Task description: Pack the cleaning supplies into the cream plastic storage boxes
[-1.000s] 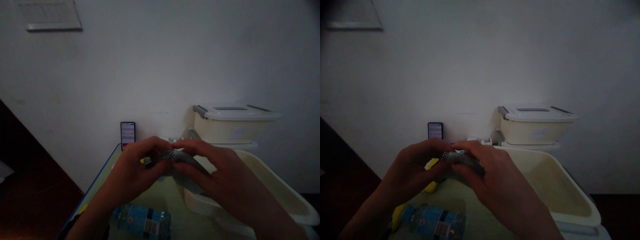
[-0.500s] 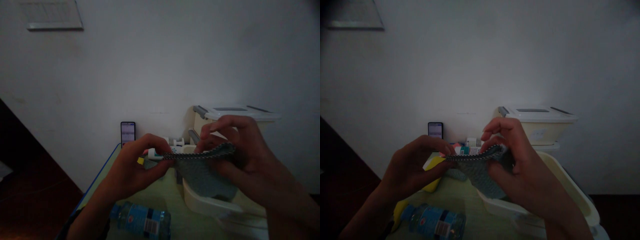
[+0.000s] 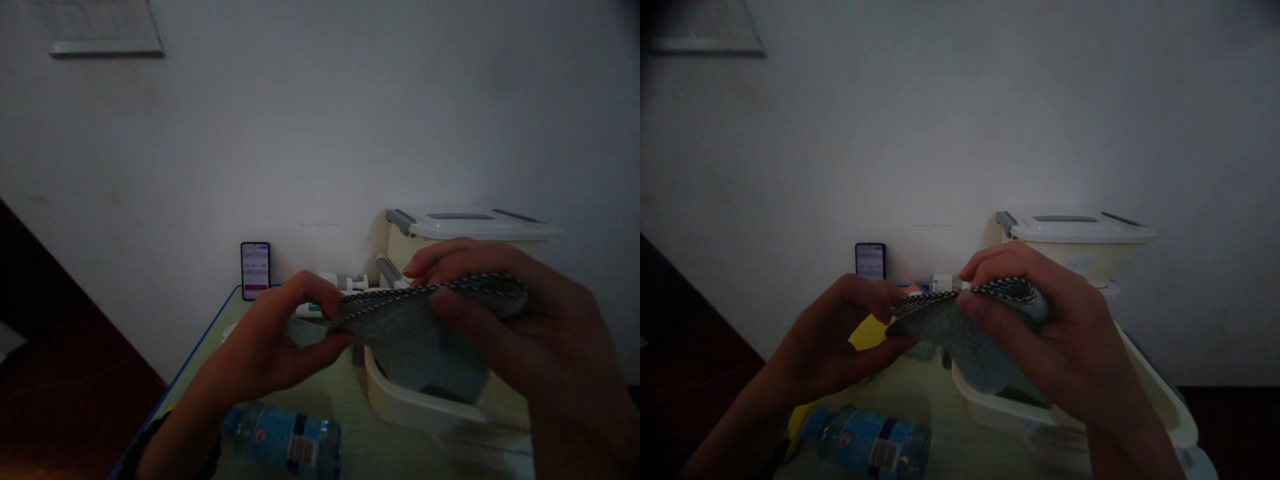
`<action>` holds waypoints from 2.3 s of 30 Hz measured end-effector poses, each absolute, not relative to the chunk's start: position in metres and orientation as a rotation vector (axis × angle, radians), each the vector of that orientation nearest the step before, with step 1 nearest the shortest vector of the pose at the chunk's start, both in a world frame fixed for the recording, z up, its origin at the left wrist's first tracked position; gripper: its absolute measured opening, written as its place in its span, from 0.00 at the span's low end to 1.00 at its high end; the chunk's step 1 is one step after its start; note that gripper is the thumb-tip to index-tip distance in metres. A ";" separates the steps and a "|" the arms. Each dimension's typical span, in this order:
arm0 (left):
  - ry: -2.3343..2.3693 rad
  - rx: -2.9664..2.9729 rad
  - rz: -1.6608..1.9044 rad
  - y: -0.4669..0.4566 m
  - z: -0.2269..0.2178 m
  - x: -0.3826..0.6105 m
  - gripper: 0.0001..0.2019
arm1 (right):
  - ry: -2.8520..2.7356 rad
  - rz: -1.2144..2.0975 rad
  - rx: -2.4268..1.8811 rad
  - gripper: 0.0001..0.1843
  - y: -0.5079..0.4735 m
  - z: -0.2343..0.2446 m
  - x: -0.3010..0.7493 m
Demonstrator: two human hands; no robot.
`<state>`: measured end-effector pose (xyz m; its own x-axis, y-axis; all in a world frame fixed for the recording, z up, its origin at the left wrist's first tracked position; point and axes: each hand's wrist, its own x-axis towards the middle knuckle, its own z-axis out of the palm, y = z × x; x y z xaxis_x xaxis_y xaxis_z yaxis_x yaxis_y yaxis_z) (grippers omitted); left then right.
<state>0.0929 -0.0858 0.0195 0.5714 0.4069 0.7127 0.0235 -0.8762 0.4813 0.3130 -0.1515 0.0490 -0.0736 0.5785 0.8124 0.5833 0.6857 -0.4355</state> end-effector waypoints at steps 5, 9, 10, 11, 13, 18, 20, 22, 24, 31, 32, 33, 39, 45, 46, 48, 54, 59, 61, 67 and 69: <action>0.397 2.350 1.268 -0.086 0.022 0.094 0.11 | -1.620 -0.009 -1.010 0.13 -0.152 0.047 0.315; 0.345 2.331 1.305 -0.085 0.023 0.093 0.10 | -1.803 0.053 -0.975 0.10 -0.153 0.051 0.321; 0.334 2.328 1.311 -0.084 0.023 0.093 0.10 | -1.828 0.044 -0.966 0.09 -0.153 0.052 0.323; 0.331 2.324 1.318 -0.084 0.023 0.092 0.10 | -1.845 0.034 -0.965 0.08 -0.153 0.053 0.325; 0.337 2.319 1.316 -0.083 0.024 0.092 0.10 | -1.876 0.014 -0.983 0.06 -0.155 0.054 0.328; 0.376 2.318 1.297 -0.084 0.024 0.092 0.10 | -1.839 0.072 -1.074 0.06 -0.159 0.052 0.328; 0.410 2.309 1.307 -0.084 0.024 0.092 0.09 | -1.805 0.062 -1.084 0.07 -0.159 0.050 0.326; 0.448 2.296 1.332 -0.085 0.024 0.092 0.09 | -1.763 0.027 -1.100 0.07 -0.160 0.049 0.324; 0.491 2.289 1.362 -0.085 0.024 0.093 0.09 | -1.720 -0.005 -1.116 0.07 -0.160 0.049 0.322; 0.537 2.380 1.362 -0.085 0.025 0.094 0.09 | -1.688 -0.040 -1.103 0.04 -0.159 0.049 0.322; 0.537 2.407 1.356 -0.085 0.026 0.095 0.10 | -1.692 -0.038 -1.101 0.04 -0.159 0.049 0.322; 0.533 2.437 1.351 -0.084 0.027 0.095 0.10 | -1.691 -0.037 -1.101 0.04 -0.159 0.049 0.322; 0.468 2.507 1.226 -0.084 0.034 0.098 0.07 | -1.635 -0.047 -1.150 0.04 -0.157 0.049 0.323; 0.429 2.351 1.243 -0.084 0.030 0.098 0.07 | -1.634 -0.059 -1.177 0.03 -0.156 0.050 0.325; 0.423 2.335 1.233 -0.084 0.030 0.098 0.07 | -1.644 -0.049 -1.170 0.03 -0.156 0.051 0.325; 0.427 2.327 1.213 -0.085 0.031 0.098 0.08 | -1.667 -0.046 -1.166 0.03 -0.157 0.051 0.325; 0.392 2.321 1.107 -0.087 0.033 0.096 0.07 | -1.755 -0.016 -1.167 0.04 -0.158 0.050 0.323; 0.422 2.191 1.128 -0.080 0.026 0.093 0.07 | -1.761 -0.022 -1.195 0.04 -0.159 0.053 0.325; 0.418 2.117 1.177 -0.078 0.025 0.093 0.08 | -1.750 -0.015 -1.193 0.03 -0.159 0.054 0.327; 0.472 2.038 1.228 -0.076 0.027 0.092 0.08 | -1.710 -0.055 -1.230 0.04 -0.159 0.053 0.331; 0.491 2.035 1.252 -0.075 0.027 0.091 0.08 | -1.698 -0.100 -1.229 0.04 -0.159 0.053 0.331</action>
<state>0.0913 -0.0751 0.0271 0.4639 0.6279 0.6249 -0.0352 -0.6917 0.7213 0.3306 -0.1590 0.0535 0.0125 0.6716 0.7408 0.7537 0.4806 -0.4484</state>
